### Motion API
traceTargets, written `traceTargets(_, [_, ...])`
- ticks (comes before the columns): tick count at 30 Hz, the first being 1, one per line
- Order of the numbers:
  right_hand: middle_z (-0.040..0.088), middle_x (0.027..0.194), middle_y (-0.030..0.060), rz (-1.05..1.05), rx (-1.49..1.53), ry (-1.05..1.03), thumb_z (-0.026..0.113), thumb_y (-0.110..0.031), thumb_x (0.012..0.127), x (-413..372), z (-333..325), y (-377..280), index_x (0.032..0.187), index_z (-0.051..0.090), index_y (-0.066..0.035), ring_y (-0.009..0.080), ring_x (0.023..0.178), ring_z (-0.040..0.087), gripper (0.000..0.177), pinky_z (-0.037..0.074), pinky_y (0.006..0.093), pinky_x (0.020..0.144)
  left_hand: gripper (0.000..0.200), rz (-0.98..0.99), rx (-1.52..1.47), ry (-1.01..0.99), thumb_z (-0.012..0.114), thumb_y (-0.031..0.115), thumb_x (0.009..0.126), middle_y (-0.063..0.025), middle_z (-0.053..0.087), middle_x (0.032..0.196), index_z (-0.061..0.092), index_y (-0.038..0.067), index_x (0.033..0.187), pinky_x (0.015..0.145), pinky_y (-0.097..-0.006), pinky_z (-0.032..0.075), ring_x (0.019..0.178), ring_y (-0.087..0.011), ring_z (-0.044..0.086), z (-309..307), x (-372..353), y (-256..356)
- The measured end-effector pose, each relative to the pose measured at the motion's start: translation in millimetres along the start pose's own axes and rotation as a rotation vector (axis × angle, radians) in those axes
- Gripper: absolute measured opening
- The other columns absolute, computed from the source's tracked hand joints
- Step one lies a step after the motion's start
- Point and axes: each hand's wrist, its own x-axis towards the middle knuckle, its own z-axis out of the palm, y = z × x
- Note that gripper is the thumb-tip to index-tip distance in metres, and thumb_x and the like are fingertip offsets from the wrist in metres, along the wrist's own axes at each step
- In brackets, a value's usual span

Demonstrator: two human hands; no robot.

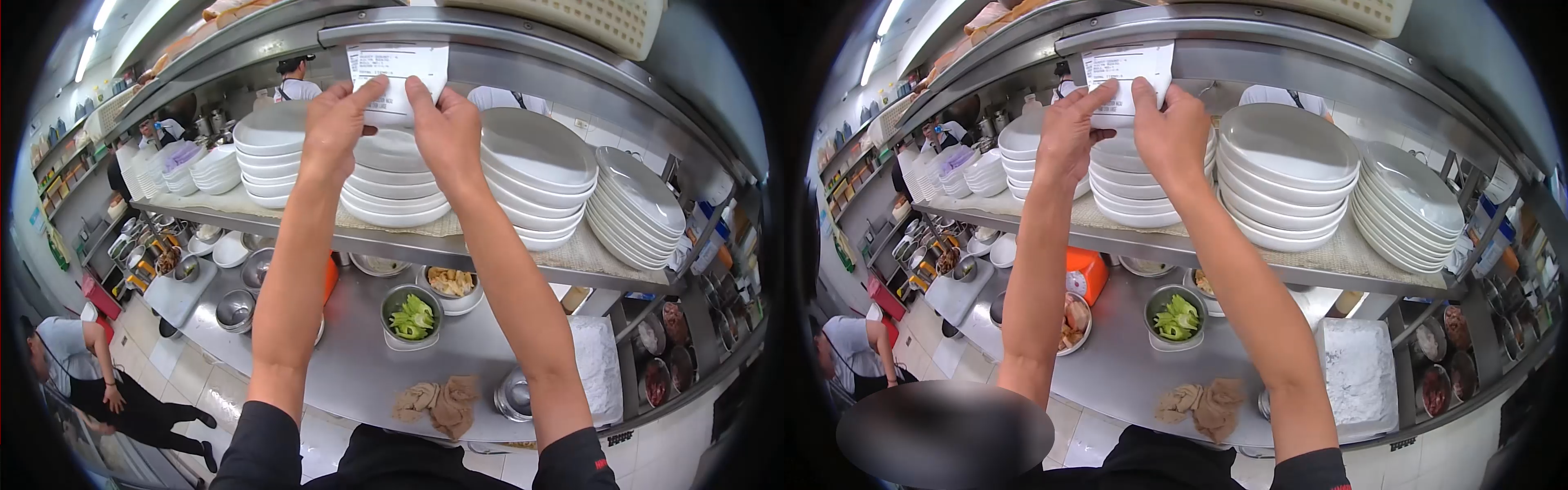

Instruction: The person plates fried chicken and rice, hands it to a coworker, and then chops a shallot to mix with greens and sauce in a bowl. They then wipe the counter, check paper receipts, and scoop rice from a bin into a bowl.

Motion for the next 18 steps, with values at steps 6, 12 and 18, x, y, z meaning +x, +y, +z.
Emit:
traceTargets(6, [0.063, 0.074, 0.0099, 0.105, 0.020, -0.249, 0.057, -0.030, 0.086, -25, -1, -1, 0.091, 0.061, 0.005, 0.0138, 0.063, 0.058, 0.036, 0.045, 0.0287, 0.054, 0.027, 0.003, -0.088, -0.244, 0.064, 0.016, 0.081, -0.0077, 0.066, 0.088, 0.060, -0.002, 0.101, 0.063, -0.0252, 0.046, 0.075, -0.0126, 0.060, -24, -1, 0])
traceTargets(12, [0.059, 0.089, 0.0062, 0.188, 0.143, -0.254, 0.061, -0.030, 0.085, -46, -10, -4, 0.108, 0.054, 0.002, 0.0082, 0.073, 0.055, 0.039, 0.047, 0.0237, 0.059, 0.027, 0.155, -0.164, -0.279, 0.059, 0.007, 0.085, -0.0097, 0.063, 0.100, 0.055, -0.004, 0.109, 0.078, -0.0269, 0.047, 0.086, -0.0131, 0.059, -34, -37, -7])
traceTargets(18, [0.059, 0.096, 0.0063, 0.146, 0.297, -0.145, 0.049, -0.030, 0.093, -59, -18, -5, 0.110, 0.051, 0.000, 0.0096, 0.086, 0.055, 0.035, 0.045, 0.0239, 0.075, 0.031, 0.105, -0.328, -0.435, 0.055, 0.011, 0.088, -0.0072, 0.061, 0.104, 0.051, -0.002, 0.116, 0.080, -0.0253, 0.046, 0.093, -0.0125, 0.058, -8, -55, -32])
